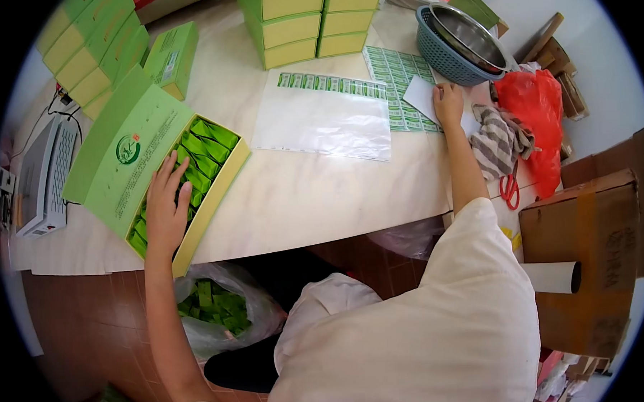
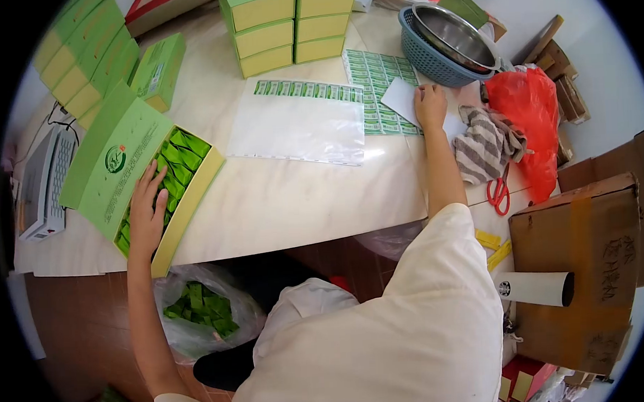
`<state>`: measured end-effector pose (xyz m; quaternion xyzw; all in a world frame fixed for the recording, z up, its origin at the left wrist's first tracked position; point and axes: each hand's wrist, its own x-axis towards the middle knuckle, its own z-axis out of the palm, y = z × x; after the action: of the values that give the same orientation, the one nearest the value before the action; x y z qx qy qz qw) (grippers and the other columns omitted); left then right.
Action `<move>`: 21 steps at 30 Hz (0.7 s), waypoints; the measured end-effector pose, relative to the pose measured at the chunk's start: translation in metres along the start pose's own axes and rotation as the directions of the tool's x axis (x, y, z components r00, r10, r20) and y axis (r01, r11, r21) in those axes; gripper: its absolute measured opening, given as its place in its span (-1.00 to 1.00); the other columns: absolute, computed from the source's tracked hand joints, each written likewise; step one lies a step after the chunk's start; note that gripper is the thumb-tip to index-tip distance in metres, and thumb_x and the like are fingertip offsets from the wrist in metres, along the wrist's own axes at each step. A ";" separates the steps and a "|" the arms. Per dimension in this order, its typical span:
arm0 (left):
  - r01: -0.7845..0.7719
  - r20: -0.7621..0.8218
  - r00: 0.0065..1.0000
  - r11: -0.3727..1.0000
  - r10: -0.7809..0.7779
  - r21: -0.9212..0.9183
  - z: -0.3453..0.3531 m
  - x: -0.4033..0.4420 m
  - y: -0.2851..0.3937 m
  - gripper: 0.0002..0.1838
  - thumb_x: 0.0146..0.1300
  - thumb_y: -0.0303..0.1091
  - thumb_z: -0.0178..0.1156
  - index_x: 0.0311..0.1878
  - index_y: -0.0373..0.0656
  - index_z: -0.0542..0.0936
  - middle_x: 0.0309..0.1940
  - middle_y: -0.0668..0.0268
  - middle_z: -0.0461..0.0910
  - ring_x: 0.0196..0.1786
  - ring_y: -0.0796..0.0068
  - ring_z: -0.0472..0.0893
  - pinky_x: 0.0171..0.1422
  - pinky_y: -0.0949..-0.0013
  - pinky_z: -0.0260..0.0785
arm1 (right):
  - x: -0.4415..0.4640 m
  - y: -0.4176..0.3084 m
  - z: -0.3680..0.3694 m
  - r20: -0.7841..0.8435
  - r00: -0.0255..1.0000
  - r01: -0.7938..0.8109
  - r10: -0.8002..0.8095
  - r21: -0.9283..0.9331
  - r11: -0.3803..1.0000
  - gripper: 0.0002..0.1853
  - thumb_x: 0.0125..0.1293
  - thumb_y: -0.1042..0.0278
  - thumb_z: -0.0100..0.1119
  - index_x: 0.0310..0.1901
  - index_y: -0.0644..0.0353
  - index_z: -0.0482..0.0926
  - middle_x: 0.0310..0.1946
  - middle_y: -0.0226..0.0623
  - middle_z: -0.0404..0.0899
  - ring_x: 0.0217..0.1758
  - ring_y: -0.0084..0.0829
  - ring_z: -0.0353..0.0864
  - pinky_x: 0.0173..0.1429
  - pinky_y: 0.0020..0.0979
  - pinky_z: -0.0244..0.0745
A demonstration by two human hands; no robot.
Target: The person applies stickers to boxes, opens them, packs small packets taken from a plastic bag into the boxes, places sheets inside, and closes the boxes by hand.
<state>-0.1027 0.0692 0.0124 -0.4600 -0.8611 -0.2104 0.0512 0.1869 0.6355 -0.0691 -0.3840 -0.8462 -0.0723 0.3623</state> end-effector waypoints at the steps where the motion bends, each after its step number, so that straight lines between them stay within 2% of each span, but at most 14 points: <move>1: -0.005 0.002 1.000 1.000 0.005 0.003 0.000 0.000 0.000 -0.56 0.43 -0.13 -0.11 0.28 -0.07 0.41 0.39 0.26 0.22 0.45 0.20 0.16 0.52 0.15 -0.09 | -0.001 -0.001 -0.001 -0.010 1.000 0.008 -0.008 -0.003 1.000 -0.83 0.18 0.25 0.17 -0.26 0.12 0.60 -0.25 -0.16 0.50 -0.10 -0.09 0.48 -0.05 -0.11 0.39; 11: 0.001 -0.003 1.000 1.000 -0.001 -0.003 -0.001 -0.001 0.002 -0.56 0.43 -0.13 -0.12 0.27 -0.08 0.42 0.39 0.24 0.24 0.45 0.19 0.16 0.51 0.17 -0.08 | 0.001 -0.007 -0.004 -0.069 0.997 0.031 -0.032 -0.016 0.999 -0.86 0.21 0.31 0.14 -0.24 0.13 0.53 -0.24 -0.19 0.49 -0.09 -0.10 0.47 -0.02 -0.11 0.33; 14: -0.004 -0.004 1.000 1.000 0.004 0.001 -0.001 0.000 0.003 -0.56 0.43 -0.14 -0.11 0.28 -0.09 0.41 0.38 0.22 0.25 0.44 0.18 0.17 0.51 0.17 -0.08 | 0.001 -0.006 -0.005 -0.083 0.996 0.037 -0.031 0.063 0.997 -0.88 0.24 0.33 0.10 -0.24 0.14 0.49 -0.26 -0.16 0.52 -0.12 -0.08 0.48 -0.02 -0.09 0.31; 16: 0.004 -0.017 1.000 1.000 -0.004 0.009 -0.002 -0.002 0.001 -0.56 0.43 -0.14 -0.11 0.28 -0.09 0.40 0.36 0.21 0.27 0.43 0.18 0.19 0.51 0.16 -0.07 | 0.003 -0.021 -0.014 -0.155 0.985 -0.045 0.070 0.158 0.986 -0.91 0.26 0.38 0.07 -0.24 0.17 0.47 -0.32 -0.12 0.56 -0.19 -0.06 0.52 -0.09 -0.11 0.35; 17: 0.034 -0.028 0.999 0.992 -0.037 -0.118 0.000 -0.002 -0.001 -0.55 0.43 -0.15 -0.09 0.29 -0.12 0.39 0.34 0.18 0.29 0.42 0.19 0.21 0.50 0.18 -0.05 | 0.009 -0.030 -0.022 -0.155 0.986 -0.033 0.060 0.170 0.985 -0.91 0.26 0.38 0.07 -0.24 0.17 0.47 -0.32 -0.12 0.56 -0.19 -0.06 0.52 -0.09 -0.11 0.35; 18: 0.058 -0.038 0.997 0.968 -0.069 -0.243 -0.001 0.000 -0.003 -0.55 0.42 -0.15 -0.07 0.29 -0.15 0.38 0.32 0.15 0.32 0.41 0.21 0.24 0.48 0.21 -0.03 | 0.018 -0.045 -0.042 -0.114 0.993 0.018 0.016 0.288 0.957 -0.91 0.27 0.41 0.06 -0.23 0.19 0.46 -0.35 -0.10 0.56 -0.23 -0.06 0.54 -0.13 -0.14 0.37; 19: 0.067 -0.050 0.995 0.969 -0.081 -0.238 -0.003 0.001 -0.004 -0.55 0.42 -0.15 -0.07 0.29 -0.15 0.38 0.32 0.15 0.32 0.41 0.21 0.24 0.48 0.21 -0.03 | 0.028 -0.060 -0.062 -0.078 0.996 0.064 -0.035 0.403 0.913 -0.92 0.28 0.44 0.06 -0.23 0.21 0.45 -0.37 -0.07 0.57 -0.26 -0.05 0.55 -0.18 -0.17 0.38; 20: 0.078 -0.075 0.991 0.924 -0.113 -0.374 -0.005 0.003 -0.004 -0.54 0.41 -0.16 -0.04 0.29 -0.18 0.37 0.30 0.13 0.34 0.39 0.23 0.26 0.47 0.25 -0.01 | 0.038 -0.080 -0.080 -0.050 0.992 0.124 -0.114 0.510 0.851 -0.93 0.27 0.52 0.03 -0.22 0.23 0.45 -0.40 -0.09 0.56 -0.31 -0.07 0.56 -0.25 -0.22 0.40; 21: 0.080 -0.096 0.984 0.861 -0.147 -0.503 -0.006 0.004 -0.002 -0.53 0.40 -0.17 -0.01 0.28 -0.21 0.37 0.28 0.11 0.36 0.37 0.26 0.28 0.45 0.28 0.01 | 0.044 -0.108 -0.104 -0.054 0.991 0.135 -0.125 0.518 0.845 -0.93 0.27 0.52 0.03 -0.22 0.23 0.45 -0.40 -0.09 0.56 -0.31 -0.07 0.56 -0.25 -0.22 0.40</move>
<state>-0.1075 0.0691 0.0184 -0.3913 -0.7983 -0.4572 -0.0249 0.1497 0.5456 0.0525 -0.2129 -0.8548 0.1312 0.4547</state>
